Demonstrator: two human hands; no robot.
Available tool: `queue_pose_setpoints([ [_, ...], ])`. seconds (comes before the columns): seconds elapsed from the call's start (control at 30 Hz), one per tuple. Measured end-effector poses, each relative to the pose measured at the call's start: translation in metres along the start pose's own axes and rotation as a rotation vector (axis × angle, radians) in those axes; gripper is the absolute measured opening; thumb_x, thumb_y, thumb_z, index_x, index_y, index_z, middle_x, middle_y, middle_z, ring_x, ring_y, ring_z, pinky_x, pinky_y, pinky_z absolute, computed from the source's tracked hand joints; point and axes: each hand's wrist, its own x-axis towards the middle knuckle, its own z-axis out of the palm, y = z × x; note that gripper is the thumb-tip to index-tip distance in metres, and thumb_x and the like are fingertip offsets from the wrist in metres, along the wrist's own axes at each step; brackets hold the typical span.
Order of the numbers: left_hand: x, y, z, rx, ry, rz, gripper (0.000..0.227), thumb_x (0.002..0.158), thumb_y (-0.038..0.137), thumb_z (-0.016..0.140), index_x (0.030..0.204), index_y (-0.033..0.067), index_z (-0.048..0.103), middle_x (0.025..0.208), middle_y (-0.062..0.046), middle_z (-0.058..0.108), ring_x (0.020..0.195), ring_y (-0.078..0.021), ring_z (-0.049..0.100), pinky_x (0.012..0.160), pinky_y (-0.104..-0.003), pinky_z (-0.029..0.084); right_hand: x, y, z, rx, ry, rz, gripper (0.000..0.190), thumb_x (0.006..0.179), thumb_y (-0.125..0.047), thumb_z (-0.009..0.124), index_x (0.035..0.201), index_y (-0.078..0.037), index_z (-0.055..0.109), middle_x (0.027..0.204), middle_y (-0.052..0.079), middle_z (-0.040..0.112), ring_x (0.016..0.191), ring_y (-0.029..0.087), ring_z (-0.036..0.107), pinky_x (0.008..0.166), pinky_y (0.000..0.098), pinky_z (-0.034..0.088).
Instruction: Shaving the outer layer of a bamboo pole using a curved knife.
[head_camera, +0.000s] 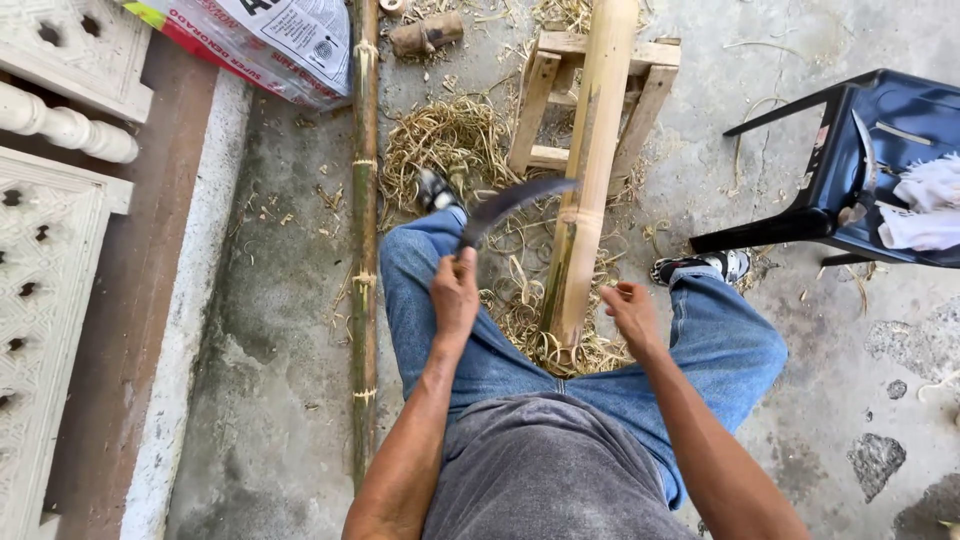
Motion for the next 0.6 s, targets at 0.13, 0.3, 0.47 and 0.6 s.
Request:
queue_pose_setpoints([
  [0.13,0.031,0.016,-0.042,0.046,0.192,0.038,0.056,0.103,0.060,0.045,0.091,0.0063,0.059,0.068,-0.003,0.053,0.057,-0.0180,0.054,0.049,-0.038,0.045,-0.002,-0.041,0.066,-0.222,0.040,0.065,0.086,0.080,-0.040,0.083,0.138,0.009,0.042,0.128,0.027,0.062,0.112,0.034,0.066,0.094,0.0406,0.056],
  [0.3,0.046,0.010,-0.049,0.130,0.316,0.107,0.058,0.105,0.056,0.048,0.091,0.0026,0.063,0.066,-0.010,0.061,0.060,-0.0265,0.062,0.057,-0.044,0.047,-0.014,-0.070,0.101,-0.288,0.206,0.111,0.097,0.066,-0.041,0.091,0.129,0.010,0.038,0.120,0.031,0.063,0.108,0.039,0.067,0.095,0.0456,0.054],
  [0.47,0.049,0.026,-0.040,0.111,0.336,0.072,0.055,0.106,0.053,0.049,0.089,0.0025,0.064,0.064,-0.011,0.059,0.059,-0.0293,0.060,0.058,-0.046,0.045,-0.019,-0.079,0.104,-0.359,0.342,0.204,0.095,0.064,-0.049,0.086,0.130,0.002,0.042,0.118,0.029,0.065,0.109,0.045,0.065,0.096,0.0507,0.051],
  [0.6,0.045,0.023,-0.047,0.128,0.333,0.044,0.054,0.105,0.052,0.050,0.091,0.0020,0.065,0.063,-0.011,0.059,0.058,-0.0285,0.059,0.057,-0.045,0.044,-0.019,-0.079,0.103,-0.315,0.341,0.238,0.092,0.062,-0.045,0.081,0.132,0.000,0.042,0.115,0.027,0.068,0.105,0.043,0.069,0.095,0.0500,0.054],
])
